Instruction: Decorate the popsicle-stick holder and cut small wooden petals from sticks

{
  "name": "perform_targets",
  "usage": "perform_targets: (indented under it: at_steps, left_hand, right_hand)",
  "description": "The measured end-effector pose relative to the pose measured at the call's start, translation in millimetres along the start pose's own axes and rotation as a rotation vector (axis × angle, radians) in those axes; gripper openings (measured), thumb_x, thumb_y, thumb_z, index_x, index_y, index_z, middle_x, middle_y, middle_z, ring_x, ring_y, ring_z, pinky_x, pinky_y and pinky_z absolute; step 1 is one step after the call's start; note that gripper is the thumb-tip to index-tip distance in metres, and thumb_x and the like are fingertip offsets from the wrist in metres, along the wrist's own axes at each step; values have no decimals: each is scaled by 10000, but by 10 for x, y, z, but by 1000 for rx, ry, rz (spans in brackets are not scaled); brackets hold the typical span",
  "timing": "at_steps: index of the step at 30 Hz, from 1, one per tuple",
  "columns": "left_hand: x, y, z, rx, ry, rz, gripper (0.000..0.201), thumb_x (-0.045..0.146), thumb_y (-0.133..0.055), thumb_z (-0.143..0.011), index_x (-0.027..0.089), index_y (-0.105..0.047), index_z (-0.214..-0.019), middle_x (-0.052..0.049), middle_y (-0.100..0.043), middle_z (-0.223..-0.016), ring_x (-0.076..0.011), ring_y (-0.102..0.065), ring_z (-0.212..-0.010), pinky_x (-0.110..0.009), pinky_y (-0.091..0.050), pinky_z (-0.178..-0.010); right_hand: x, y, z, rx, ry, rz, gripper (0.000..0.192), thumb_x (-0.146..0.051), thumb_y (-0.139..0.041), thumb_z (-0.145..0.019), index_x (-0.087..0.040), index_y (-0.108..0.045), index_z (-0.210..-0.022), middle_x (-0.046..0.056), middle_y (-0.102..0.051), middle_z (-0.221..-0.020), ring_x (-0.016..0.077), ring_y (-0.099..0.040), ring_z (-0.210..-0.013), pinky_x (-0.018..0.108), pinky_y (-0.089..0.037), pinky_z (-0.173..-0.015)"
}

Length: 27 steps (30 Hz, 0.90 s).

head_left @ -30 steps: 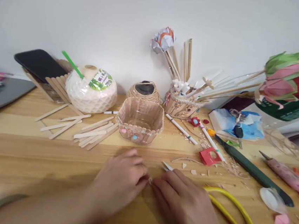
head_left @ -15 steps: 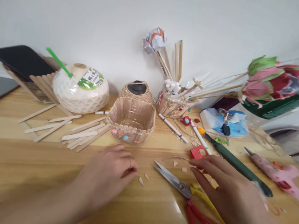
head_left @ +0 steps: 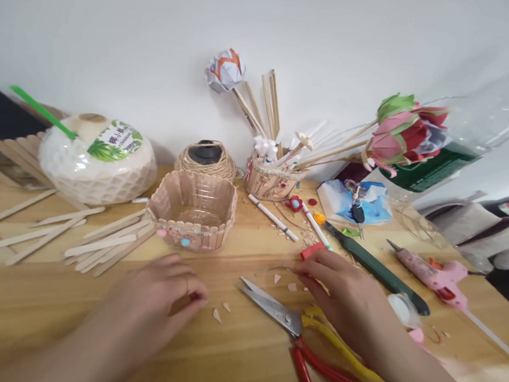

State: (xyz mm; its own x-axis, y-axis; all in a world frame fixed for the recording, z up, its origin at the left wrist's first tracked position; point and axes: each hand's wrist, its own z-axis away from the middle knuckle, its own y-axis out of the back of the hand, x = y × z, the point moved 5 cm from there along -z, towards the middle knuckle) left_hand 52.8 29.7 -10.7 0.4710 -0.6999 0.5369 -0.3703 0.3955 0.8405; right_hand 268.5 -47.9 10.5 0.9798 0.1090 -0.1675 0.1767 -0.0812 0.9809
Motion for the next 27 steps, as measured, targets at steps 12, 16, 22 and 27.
perform_targets:
  at_steps: [12, 16, 22, 27]
  left_hand:
    - [13, -34, 30, 86, -62, -18, 166, 210, -530, -828, 245, -668, -742, 17, -697, -720, -162, -635, -701, -260, -491, -625]
    - [29, -21, 43, 93, -88, -5, 165, 223, -526, -832, 240, -658, -735, 19, -689, -706, -154, -631, -687, -247, -492, -613]
    - [-6, -24, 43, 76, -54, -14, 158, 203, -526, -839, 247, -657, -763, 29, -688, -738, -146, -623, -724, -246, -489, -656]
    - [9, -1, 22, 87, -52, 3, 176, 214, -520, -842, 240, -663, -743, 21, -688, -716, -153, -619, -714, -249, -477, -651]
  right_hand:
    - [-41, -46, 17, -82, 2, -27, 184, -59, -518, -856, -178, -654, -825, 44, -615, -798, 198, -599, -729, 302, -464, -619]
    - [-80, -133, -78, -125, 19, -120, 161, -79, -525, -875, -166, -659, -854, 53, -623, -847, 187, -599, -770, 297, -471, -678]
    - [-38, -179, -178, -148, -98, -236, 103, -78, -608, -822, -169, -657, -817, 34, -627, -857, 184, -600, -786, 297, -444, -701]
    - [-18, -176, -206, -165, -166, -358, 147, -30, -601, -759, -171, -636, -736, 26, -615, -795, 176, -570, -734, 286, -408, -668]
